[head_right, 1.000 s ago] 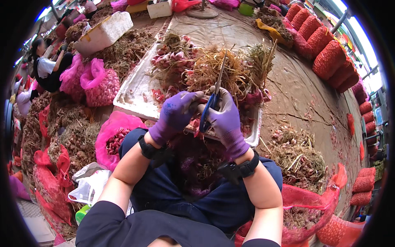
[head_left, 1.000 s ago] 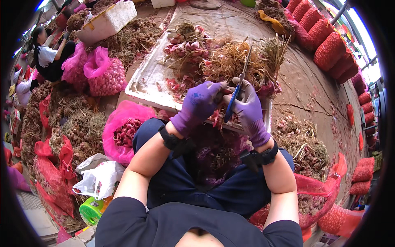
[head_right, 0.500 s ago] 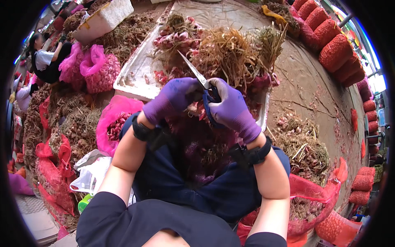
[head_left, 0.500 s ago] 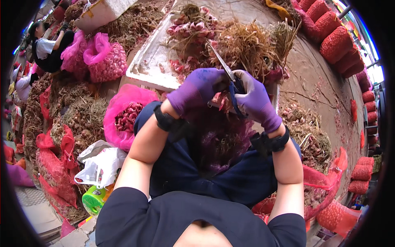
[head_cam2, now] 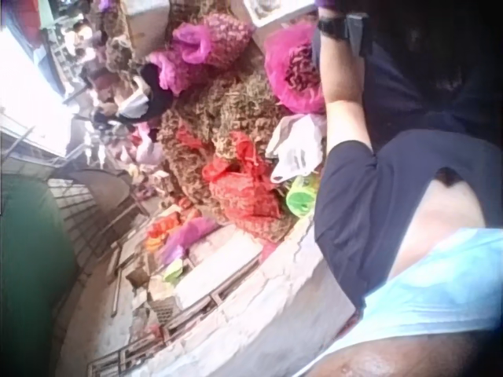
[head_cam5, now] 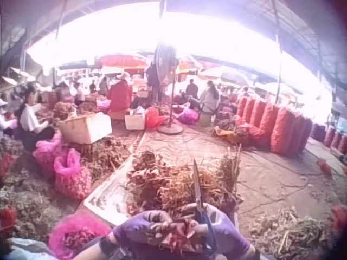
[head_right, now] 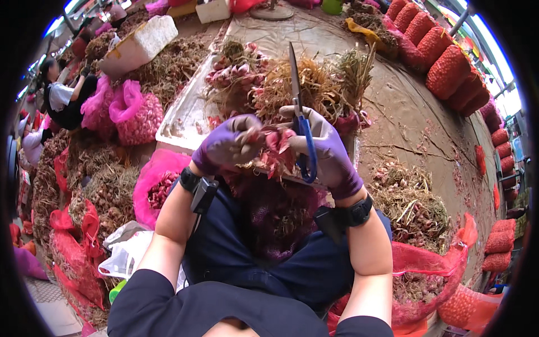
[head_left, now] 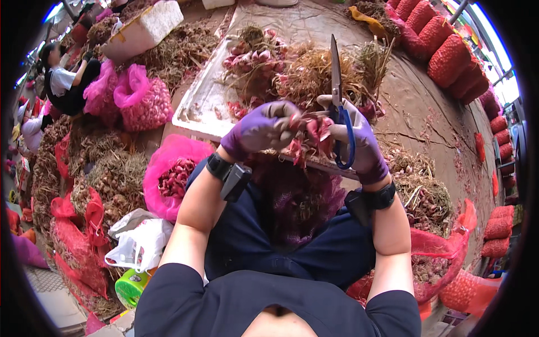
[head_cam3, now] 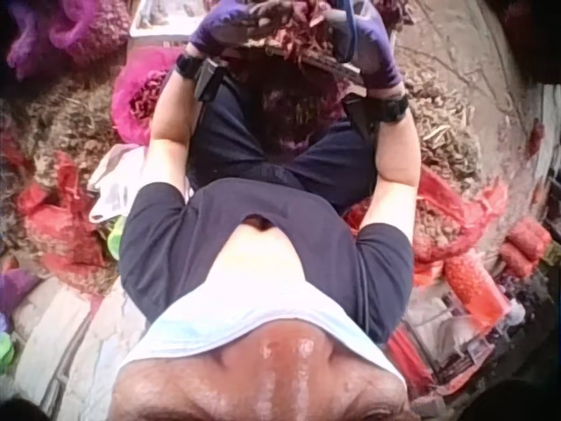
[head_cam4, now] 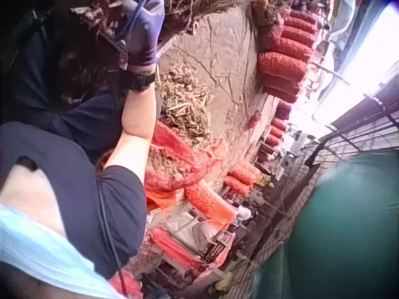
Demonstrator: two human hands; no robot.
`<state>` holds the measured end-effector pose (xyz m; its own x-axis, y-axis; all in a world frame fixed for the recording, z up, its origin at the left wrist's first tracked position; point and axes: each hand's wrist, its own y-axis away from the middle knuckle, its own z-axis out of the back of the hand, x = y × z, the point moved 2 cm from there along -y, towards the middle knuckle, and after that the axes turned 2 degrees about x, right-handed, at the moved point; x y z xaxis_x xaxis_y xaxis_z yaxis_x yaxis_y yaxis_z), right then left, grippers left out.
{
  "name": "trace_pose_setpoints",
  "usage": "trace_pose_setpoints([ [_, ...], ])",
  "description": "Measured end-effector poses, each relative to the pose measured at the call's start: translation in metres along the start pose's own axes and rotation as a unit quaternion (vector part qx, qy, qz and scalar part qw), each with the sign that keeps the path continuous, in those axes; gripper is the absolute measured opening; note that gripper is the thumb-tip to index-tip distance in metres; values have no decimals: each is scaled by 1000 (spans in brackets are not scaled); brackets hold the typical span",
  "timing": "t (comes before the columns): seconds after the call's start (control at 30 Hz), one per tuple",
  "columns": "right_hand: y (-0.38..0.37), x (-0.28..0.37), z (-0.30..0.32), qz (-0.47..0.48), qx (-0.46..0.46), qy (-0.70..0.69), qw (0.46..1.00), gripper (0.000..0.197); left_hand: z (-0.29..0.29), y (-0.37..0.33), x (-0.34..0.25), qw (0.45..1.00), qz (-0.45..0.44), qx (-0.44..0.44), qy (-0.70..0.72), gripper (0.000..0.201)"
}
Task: The person picks up shallots from a pile, trims the roots and stems using shears, and drops the cleaned bulbs into a pink mesh bag.
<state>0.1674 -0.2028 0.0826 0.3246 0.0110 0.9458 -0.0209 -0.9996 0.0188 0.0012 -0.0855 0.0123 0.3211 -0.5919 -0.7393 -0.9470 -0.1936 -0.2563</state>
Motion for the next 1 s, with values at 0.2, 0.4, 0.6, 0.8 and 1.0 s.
trace_pose_setpoints([
  [0.2, 10, 14, 39, 95, -139, 24, 985, 47, -54, -6, 36, 917, 234, 39, -320, 23],
  [0.4, 13, -1, 58, 87, -198, 158, 963, 44, -53, -22, 65, 654, -30, -133, -744, 11],
  [0.6, 12, -12, 39, -34, -166, 129, 977, 41, -57, -42, 21, 616, -263, -204, -714, 46],
  [0.8, 9, -22, 33, -65, -145, -10, 987, 41, -40, -33, 29, 632, -246, -129, -724, 36],
  [1.0, 8, -24, 26, -56, -75, 109, 990, 48, -44, -25, 22, 634, -230, -126, -728, 15],
])
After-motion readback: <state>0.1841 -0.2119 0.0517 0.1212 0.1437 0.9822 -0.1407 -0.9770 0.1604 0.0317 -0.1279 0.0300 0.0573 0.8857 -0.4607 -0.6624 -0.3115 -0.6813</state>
